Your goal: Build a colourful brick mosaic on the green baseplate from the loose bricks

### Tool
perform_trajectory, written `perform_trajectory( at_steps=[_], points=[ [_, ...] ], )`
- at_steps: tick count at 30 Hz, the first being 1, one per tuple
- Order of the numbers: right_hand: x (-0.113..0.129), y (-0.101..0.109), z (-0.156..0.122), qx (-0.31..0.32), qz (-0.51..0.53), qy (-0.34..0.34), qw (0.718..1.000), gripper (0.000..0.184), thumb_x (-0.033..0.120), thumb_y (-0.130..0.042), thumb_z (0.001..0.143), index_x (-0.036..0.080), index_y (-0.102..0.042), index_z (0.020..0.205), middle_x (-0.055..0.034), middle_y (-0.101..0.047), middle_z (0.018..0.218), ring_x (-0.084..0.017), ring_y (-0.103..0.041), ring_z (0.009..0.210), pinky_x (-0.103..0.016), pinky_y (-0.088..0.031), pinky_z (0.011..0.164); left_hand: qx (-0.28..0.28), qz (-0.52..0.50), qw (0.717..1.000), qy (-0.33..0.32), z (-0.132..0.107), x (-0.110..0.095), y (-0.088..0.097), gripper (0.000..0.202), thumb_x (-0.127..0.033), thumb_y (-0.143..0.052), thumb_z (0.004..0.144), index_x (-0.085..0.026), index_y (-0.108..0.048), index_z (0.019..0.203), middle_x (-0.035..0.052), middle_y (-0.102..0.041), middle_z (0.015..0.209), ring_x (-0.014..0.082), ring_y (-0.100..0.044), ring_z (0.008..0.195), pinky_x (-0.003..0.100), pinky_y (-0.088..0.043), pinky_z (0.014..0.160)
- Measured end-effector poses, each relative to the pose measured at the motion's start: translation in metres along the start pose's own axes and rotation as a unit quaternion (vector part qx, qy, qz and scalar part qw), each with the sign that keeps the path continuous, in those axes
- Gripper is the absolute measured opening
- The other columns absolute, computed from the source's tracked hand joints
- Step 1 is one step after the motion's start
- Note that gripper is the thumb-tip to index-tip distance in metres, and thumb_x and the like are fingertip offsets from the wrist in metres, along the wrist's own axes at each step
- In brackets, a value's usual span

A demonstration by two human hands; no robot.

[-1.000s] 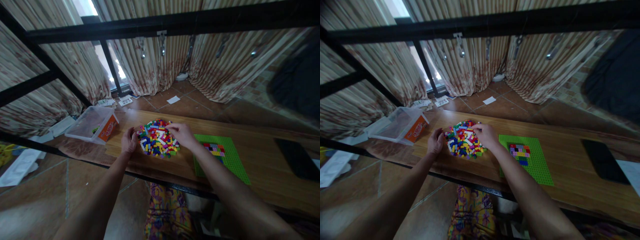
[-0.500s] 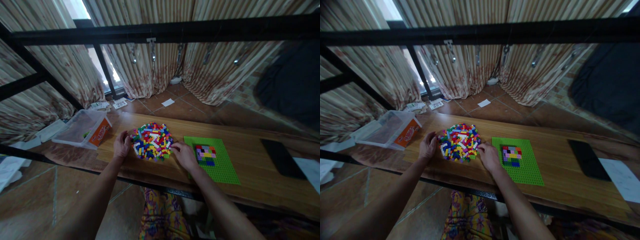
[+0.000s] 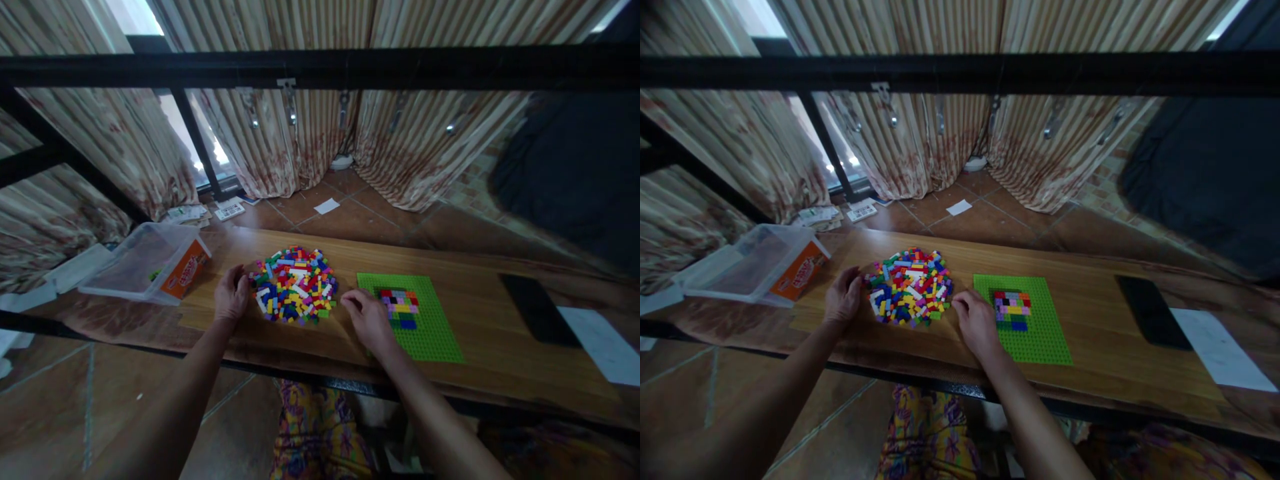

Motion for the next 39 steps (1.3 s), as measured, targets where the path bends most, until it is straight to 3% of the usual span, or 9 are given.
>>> perform_trajectory(
  at_steps=[4, 8, 11, 14, 23, 33, 39],
  points=[
    [-0.016, 0.032, -0.031, -0.035, 0.023, -0.019, 0.999, 0.019, 0.032, -0.052, 0.091, 0.022, -0.067, 0.086, -0.0037, -0.068, 0.087, -0.019, -0.064, 0.082, -0.030, -0.047, 0.076, 0.004, 0.016, 1.000, -0.005, 0.001, 0.000, 0.001, 0.048, -0.040, -0.044, 0.082, -0.015, -0.059, 0.120, 0.0113, -0.067, 0.114, 0.0242, -0.062, 0.107, 0.037, -0.049, 0.094],
    [-0.055, 0.074, -0.060, -0.100, -0.004, -0.068, 0.993, 0.023, 0.040, -0.055, 0.088, 0.022, -0.069, 0.088, -0.0054, -0.069, 0.093, -0.021, -0.064, 0.087, -0.034, -0.048, 0.081, 0.006, 0.026, 1.000, -0.001, 0.002, -0.003, 0.002, 0.049, -0.041, -0.043, 0.082, -0.015, -0.060, 0.120, 0.0108, -0.067, 0.113, 0.0237, -0.063, 0.107, 0.035, -0.049, 0.095],
    [-0.083, 0.102, -0.072, -0.130, -0.032, -0.116, 0.984, 0.029, 0.047, -0.056, 0.086, 0.021, -0.070, 0.087, -0.0064, -0.070, 0.091, -0.022, -0.064, 0.084, -0.036, -0.048, 0.079, 0.011, 0.034, 0.999, 0.007, 0.003, -0.002, 0.001, 0.049, -0.042, -0.043, 0.083, -0.015, -0.059, 0.120, 0.0107, -0.067, 0.113, 0.0240, -0.062, 0.107, 0.036, -0.049, 0.095],
    [-0.093, 0.116, -0.073, -0.142, -0.055, -0.130, 0.980, 0.033, 0.051, -0.055, 0.085, 0.021, -0.070, 0.085, -0.0074, -0.070, 0.089, -0.023, -0.064, 0.081, -0.036, -0.049, 0.075, 0.012, 0.041, 0.999, 0.011, 0.004, -0.001, 0.000, 0.049, -0.042, -0.043, 0.083, -0.016, -0.059, 0.121, 0.0102, -0.067, 0.114, 0.0243, -0.061, 0.109, 0.036, -0.048, 0.096],
    [-0.082, 0.106, -0.055, -0.119, -0.038, -0.077, 0.989, 0.028, 0.044, -0.054, 0.087, 0.023, -0.071, 0.084, -0.0068, -0.069, 0.091, -0.021, -0.065, 0.085, -0.035, -0.050, 0.077, 0.015, 0.057, 0.998, 0.019, 0.001, -0.008, 0.003, 0.049, -0.040, -0.045, 0.084, -0.014, -0.058, 0.124, 0.0121, -0.067, 0.117, 0.0262, -0.060, 0.112, 0.041, -0.047, 0.098],
    [-0.080, 0.100, -0.048, -0.107, -0.056, -0.062, 0.991, 0.022, 0.036, -0.054, 0.088, 0.024, -0.072, 0.085, -0.0058, -0.069, 0.089, -0.021, -0.064, 0.086, -0.037, -0.050, 0.083, 0.014, 0.066, 0.997, 0.030, 0.002, -0.008, 0.003, 0.049, -0.041, -0.045, 0.084, -0.017, -0.059, 0.124, 0.0109, -0.066, 0.120, 0.0269, -0.059, 0.114, 0.042, -0.045, 0.100],
    [-0.084, 0.101, -0.048, -0.132, -0.047, -0.089, 0.986, 0.020, 0.036, -0.057, 0.086, 0.024, -0.073, 0.084, -0.0054, -0.073, 0.090, -0.022, -0.065, 0.086, -0.038, -0.051, 0.083, 0.012, 0.080, 0.997, 0.010, 0.002, -0.010, 0.004, 0.049, -0.042, -0.044, 0.084, -0.017, -0.059, 0.123, 0.0109, -0.067, 0.118, 0.0291, -0.059, 0.114, 0.044, -0.046, 0.099]
  ],
)
Point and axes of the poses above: each hand's wrist, its own z-axis towards the middle knuckle, its own y-axis out of the back of the hand, x = y × z, the point moved 6 cm from there along z, towards the middle knuckle
